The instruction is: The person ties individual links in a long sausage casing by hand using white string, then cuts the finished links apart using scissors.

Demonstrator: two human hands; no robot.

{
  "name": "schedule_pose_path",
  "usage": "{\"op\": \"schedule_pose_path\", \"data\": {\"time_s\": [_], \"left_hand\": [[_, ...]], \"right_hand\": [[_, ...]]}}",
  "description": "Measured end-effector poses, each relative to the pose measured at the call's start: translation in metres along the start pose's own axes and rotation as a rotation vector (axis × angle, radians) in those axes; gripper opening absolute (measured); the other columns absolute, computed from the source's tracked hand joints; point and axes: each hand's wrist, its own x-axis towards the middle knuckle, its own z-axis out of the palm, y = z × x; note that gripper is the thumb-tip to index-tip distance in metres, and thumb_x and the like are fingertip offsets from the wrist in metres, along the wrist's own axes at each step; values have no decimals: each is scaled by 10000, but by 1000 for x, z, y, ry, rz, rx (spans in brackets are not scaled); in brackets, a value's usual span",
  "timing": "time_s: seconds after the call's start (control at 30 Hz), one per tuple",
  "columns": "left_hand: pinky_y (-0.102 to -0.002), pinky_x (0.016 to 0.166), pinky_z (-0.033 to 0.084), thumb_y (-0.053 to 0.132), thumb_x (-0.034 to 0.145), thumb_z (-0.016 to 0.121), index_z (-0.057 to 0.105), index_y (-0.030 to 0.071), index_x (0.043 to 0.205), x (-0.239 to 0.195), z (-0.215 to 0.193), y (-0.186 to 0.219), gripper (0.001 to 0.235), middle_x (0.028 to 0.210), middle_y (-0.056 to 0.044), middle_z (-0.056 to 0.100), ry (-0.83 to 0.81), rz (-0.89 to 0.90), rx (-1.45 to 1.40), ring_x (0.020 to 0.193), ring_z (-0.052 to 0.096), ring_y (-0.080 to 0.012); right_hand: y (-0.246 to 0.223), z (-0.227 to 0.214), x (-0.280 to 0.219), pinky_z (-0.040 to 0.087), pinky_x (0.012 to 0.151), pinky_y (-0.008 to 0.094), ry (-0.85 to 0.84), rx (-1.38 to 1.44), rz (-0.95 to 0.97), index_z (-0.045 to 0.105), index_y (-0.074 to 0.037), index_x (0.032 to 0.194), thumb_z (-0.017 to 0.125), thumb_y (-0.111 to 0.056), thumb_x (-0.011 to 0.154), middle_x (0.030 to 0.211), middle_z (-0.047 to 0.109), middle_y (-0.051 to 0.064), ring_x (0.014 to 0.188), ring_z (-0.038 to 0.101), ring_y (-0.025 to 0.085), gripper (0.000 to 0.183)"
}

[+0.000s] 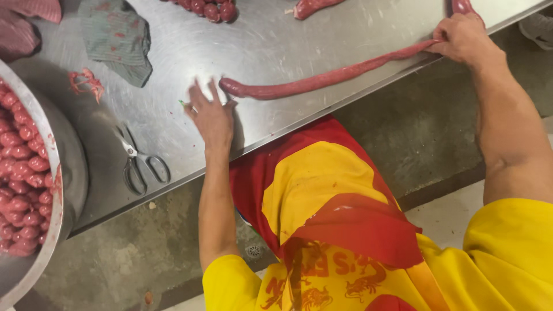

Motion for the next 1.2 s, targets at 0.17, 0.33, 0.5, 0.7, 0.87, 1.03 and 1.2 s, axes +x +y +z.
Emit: {"op": "schedule_pose_path", "data": {"time_s": [0.17, 0.33, 0.5, 0.7, 0.87, 1.03, 1.2], "left_hand": [[-558, 897, 480, 344, 795, 851, 480, -105, 1375, -50, -11, -42, 822, 1284, -320, 518, -267, -748, -50, 1164, 505, -461], [-391, 768, 554, 56, 928, 639, 608, -35, 1163, -25, -60, -62, 253, 915, -147, 712, 116, -756, -582, 811, 708, -253], [-299, 639, 493, 54, 971, 688, 626, 11, 1223, 46, -148, 7, 262, 882, -71, 633, 123, -316, -860, 746, 562, -143], [-296, 517, 439, 161, 1025, 685, 659, 39, 984, 93, -199, -11, 132, 724, -21, 620, 192, -361, -1219, 574, 568, -104], [-261, 555, 413, 310, 1100, 714, 656, 75, 856, 78, -158, -74, 343, 711, -19, 633, 496, -136, -1237, 622, 578, -113], [-372, 893, 536, 302, 1018, 622, 584, 37, 1216, 9, -51, -9, 333, 1180, -109, 687, 500, -912, -1822, 1049, 652, -174], [-339, 910, 552, 194, 1060, 623, 602, -6, 1253, -71, -23, 47, 278, 1275, -163, 693, 556, -958, -1676, 1134, 655, -211]], "right_hand": [[-28, -44, 43, 507, 932, 499, -142, 163, -36, 737, -26, 1090, 852, -169, 684, 1058, 643, 253, 1076, 628, 426, 446], [-228, -76, 107, 521, 1024, 388, 244, 567, -325, 621, -16, 1112, 632, 63, 951, 1169, 629, 160, 1136, 606, 337, 180], [-456, -129, 173, 543, 945, 343, 98, 961, -625, 670, -22, 1218, 600, 59, 1012, 1147, 714, 110, 1072, 682, 230, 231], [-555, -200, 175, 548, 727, 289, -682, 1275, -624, 701, -3, 1022, 685, -42, 933, 857, 705, 54, 756, 682, 144, 99], [-549, -202, 181, 521, 656, 296, -768, 1400, -642, 679, 9, 1039, 675, -50, 930, 790, 675, 77, 691, 651, 147, 124], [-537, -159, 182, 653, 870, 410, -774, 2025, -5, 724, 23, 1040, 632, -130, 959, 1016, 816, 122, 920, 804, 246, 196], [-526, -90, 189, 548, 741, 378, -289, 848, -253, 740, 16, 951, 856, -254, 848, 903, 737, 169, 806, 718, 255, 311]]}}
